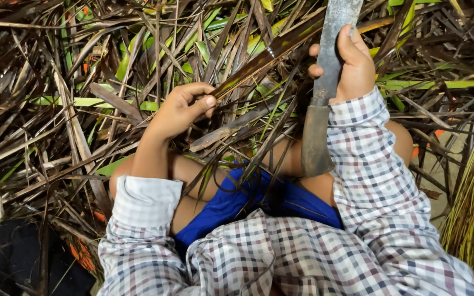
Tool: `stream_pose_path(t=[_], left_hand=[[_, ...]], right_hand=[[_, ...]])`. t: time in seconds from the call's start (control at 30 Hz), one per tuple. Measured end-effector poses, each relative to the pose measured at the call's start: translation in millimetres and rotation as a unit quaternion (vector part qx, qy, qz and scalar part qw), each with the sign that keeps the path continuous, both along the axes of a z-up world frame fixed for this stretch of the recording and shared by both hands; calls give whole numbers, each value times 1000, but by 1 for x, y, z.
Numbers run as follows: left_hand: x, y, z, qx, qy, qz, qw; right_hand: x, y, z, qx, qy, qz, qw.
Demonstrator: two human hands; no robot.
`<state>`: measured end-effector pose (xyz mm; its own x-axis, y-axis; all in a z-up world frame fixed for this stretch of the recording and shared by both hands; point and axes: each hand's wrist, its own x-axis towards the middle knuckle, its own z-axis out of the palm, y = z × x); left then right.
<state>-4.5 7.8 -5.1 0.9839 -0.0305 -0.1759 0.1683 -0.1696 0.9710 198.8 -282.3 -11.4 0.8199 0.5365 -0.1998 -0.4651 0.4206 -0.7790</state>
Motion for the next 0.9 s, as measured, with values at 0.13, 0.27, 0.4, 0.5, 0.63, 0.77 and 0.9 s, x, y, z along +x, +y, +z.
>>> stream_pose_path(t=[0.13, 0.27, 0.4, 0.5, 0.63, 0.77, 0.9], left_hand=[[1, 0, 2, 4, -1, -1, 1000], [-9, 14, 17, 124, -12, -2, 992], [-56, 54, 36, 341, 60, 65, 936], [-99, 88, 47, 497, 385, 13, 778], [-163, 142, 34, 518, 575, 50, 631], [-187, 211, 26, 645, 494, 60, 580], [-41, 162, 45, 662, 178, 63, 725]], right_hand=[[-2, 1, 2, 0, -2, 8, 1000], [-5, 0, 7, -18, -6, 15, 1000], [5, -6, 17, -74, -24, 31, 996], [22, -23, 25, -170, -68, 80, 980], [32, -33, 36, -210, -120, 89, 966], [33, -26, 38, -152, -117, 16, 981], [31, -21, 34, -98, -47, -11, 994]])
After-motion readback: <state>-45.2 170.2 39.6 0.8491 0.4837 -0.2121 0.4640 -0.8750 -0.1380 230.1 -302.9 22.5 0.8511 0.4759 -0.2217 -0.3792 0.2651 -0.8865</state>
